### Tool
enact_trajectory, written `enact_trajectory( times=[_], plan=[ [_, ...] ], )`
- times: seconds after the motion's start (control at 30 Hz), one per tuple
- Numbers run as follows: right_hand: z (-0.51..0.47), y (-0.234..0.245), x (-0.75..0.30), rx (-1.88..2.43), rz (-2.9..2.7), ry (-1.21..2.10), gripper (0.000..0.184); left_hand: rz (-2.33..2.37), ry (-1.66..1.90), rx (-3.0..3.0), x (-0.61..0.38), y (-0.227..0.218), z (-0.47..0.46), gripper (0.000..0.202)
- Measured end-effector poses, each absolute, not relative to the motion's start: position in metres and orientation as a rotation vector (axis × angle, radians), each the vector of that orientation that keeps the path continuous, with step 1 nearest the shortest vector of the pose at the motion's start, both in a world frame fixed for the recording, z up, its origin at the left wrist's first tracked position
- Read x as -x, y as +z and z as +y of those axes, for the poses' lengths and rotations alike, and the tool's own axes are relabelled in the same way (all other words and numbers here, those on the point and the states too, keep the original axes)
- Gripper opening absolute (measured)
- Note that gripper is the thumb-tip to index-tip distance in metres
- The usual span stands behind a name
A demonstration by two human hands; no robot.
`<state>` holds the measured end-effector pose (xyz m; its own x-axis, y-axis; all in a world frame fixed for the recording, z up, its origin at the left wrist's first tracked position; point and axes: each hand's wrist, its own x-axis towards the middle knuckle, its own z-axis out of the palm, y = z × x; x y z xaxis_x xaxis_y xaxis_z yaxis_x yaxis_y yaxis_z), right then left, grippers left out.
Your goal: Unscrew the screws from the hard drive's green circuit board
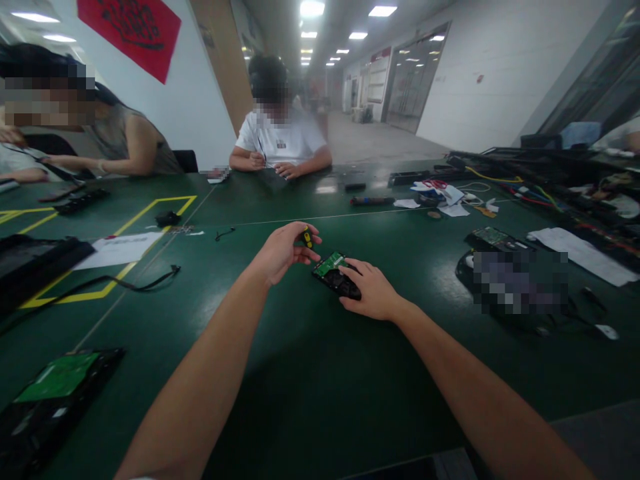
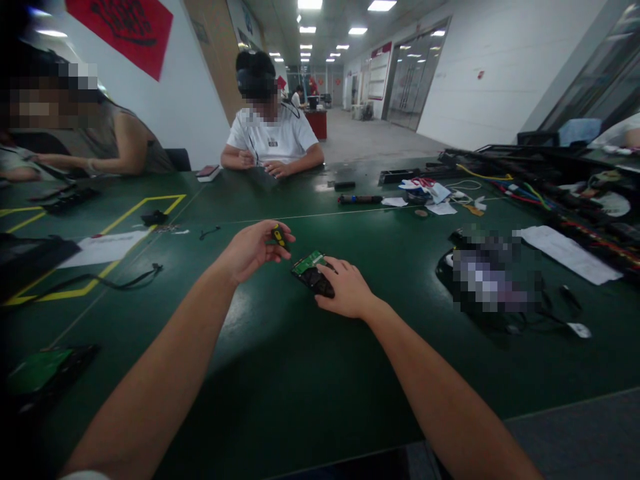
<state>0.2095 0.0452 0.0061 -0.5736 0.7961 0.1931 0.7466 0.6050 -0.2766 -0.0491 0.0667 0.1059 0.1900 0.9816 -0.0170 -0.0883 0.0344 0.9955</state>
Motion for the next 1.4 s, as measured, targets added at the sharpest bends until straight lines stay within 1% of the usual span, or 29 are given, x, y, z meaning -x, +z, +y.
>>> enact_trajectory(
  times=[0.13,0.47,0.73,1.13,1.4],
  plan=[
    [0.0453,0.0047,-0.2103,1.236,-2.529,0.229,0.079,1.027,1.106,-1.229,0.0492,0.1046,0.0668,0.031],
    [0.045,0.005,-0.2098,1.238,-2.534,0.231,0.078,1.033,1.054,-1.244,0.0466,0.1065,0.0627,0.032],
    [0.0447,0.0065,-0.2095,1.241,-2.539,0.243,0.08,1.006,1.041,-1.179,0.0483,0.1018,0.0695,0.025],
    [0.0449,0.0061,-0.2096,1.247,-2.527,0.247,0.08,1.078,1.065,-1.211,0.0492,0.1046,0.0669,0.031],
    [0.0451,0.0051,-0.2095,1.242,-2.529,0.241,0.079,0.991,1.011,-1.156,0.0492,0.1056,0.0671,0.029]
  ],
)
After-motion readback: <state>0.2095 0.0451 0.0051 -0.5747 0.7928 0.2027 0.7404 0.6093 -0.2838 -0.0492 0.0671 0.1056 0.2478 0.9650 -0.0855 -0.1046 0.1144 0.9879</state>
